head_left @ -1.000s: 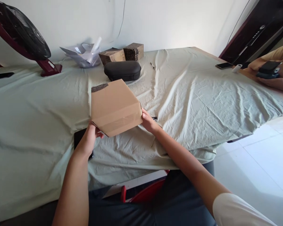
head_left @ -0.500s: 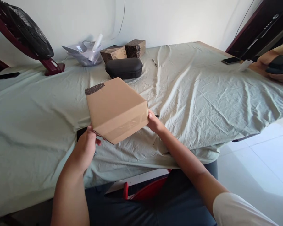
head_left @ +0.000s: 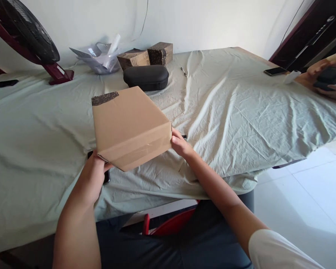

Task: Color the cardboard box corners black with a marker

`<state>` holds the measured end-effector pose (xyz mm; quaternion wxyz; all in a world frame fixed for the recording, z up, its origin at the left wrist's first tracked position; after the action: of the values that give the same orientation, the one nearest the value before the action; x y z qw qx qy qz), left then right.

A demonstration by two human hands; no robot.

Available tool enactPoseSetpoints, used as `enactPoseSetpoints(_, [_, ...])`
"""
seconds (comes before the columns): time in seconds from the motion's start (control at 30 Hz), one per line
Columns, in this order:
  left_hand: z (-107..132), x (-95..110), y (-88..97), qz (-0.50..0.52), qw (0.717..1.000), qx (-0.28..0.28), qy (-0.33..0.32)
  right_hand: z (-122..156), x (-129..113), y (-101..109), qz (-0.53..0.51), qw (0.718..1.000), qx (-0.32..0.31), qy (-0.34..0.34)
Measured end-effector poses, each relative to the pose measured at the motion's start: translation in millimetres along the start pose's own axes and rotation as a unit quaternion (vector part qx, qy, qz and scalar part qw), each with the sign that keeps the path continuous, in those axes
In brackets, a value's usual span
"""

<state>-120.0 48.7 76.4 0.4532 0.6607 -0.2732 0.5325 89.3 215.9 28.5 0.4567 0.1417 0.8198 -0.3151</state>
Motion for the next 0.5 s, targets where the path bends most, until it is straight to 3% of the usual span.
enactPoseSetpoints(0.13, [4.6, 16.1, -8.3, 0.13, 0.99, -0.014, 0.044, -0.3, 9.2, -1.7, -0.034, 0.999, -0.032, -0.017])
enactPoseSetpoints(0.27, [6.3, 25.6, -7.3, 0.165, 0.985, 0.005, 0.045, 1.1, 16.6, -0.8, -0.022, 0.998, -0.063, -0.007])
enactPoseSetpoints(0.37, [7.0, 18.5, -9.2, 0.186, 0.981, 0.021, 0.056, 1.9, 18.3, 4.2, -0.01, 0.998, -0.056, -0.002])
enactPoseSetpoints(0.5, [11.8, -2.4, -19.3, 0.215, 0.972, -0.003, 0.097, 1.7, 10.3, 3.5, -0.005, 0.999, -0.048, -0.011])
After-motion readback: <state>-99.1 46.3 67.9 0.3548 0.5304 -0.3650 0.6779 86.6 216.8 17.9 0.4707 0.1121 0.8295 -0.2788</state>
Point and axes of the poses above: each hand's wrist, its own z-axis away from the middle knuckle, its own y-axis out of the back of the hand, x = y × z, the point moved 10 cm from there along -z, towards the middle knuckle, and after that the axes turned 4 degrees about -z, right-handed, at the moved point
